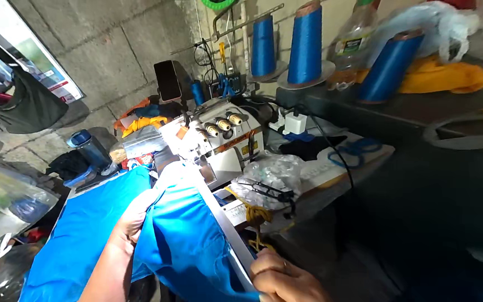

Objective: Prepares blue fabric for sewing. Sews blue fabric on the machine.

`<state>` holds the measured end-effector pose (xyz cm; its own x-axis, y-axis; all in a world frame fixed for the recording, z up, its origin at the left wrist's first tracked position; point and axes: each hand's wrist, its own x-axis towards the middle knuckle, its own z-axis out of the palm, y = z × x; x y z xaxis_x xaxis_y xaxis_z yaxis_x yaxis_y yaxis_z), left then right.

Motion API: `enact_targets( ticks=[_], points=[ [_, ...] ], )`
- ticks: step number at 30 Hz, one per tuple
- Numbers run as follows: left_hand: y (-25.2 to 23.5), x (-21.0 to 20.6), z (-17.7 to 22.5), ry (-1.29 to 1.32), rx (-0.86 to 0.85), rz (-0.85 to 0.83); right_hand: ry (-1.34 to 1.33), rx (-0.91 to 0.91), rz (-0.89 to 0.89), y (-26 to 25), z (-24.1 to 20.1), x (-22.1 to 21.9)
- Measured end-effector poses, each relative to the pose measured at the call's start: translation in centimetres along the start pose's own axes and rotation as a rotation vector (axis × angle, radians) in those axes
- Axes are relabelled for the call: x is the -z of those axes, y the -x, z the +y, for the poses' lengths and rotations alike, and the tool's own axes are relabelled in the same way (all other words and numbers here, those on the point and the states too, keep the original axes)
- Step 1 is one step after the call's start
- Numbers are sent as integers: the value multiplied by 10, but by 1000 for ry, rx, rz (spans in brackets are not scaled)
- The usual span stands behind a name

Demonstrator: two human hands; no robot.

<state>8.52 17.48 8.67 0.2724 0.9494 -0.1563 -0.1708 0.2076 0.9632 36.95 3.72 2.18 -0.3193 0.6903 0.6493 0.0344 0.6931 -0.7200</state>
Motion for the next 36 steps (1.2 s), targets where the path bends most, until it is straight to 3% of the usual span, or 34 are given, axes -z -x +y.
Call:
enact_targets(
  ticks=[3, 8, 16, 20, 26, 33, 36],
  points=[
    [-4, -1, 9, -149, 91, -20, 28, 24, 34, -11, 18, -4],
    [-5, 11, 8, -346, 104, -66, 70, 76, 85, -24, 36, -12],
    [15, 35, 14, -273, -103, 55, 5, 1, 118, -19, 43, -12],
    [8, 38, 27, -306, -112, 79, -6, 14, 159, -30, 60, -16],
    [-33, 59, 35, -655, -112, 325, -9, 26, 199, -64, 96, -22],
    [-81, 91, 46, -1107, -260, 488, 10, -168, 219, -103, 119, -26],
    [-94, 92, 52, -1381, -227, 537, 41, -250, 215, -120, 126, -26]
  ],
)
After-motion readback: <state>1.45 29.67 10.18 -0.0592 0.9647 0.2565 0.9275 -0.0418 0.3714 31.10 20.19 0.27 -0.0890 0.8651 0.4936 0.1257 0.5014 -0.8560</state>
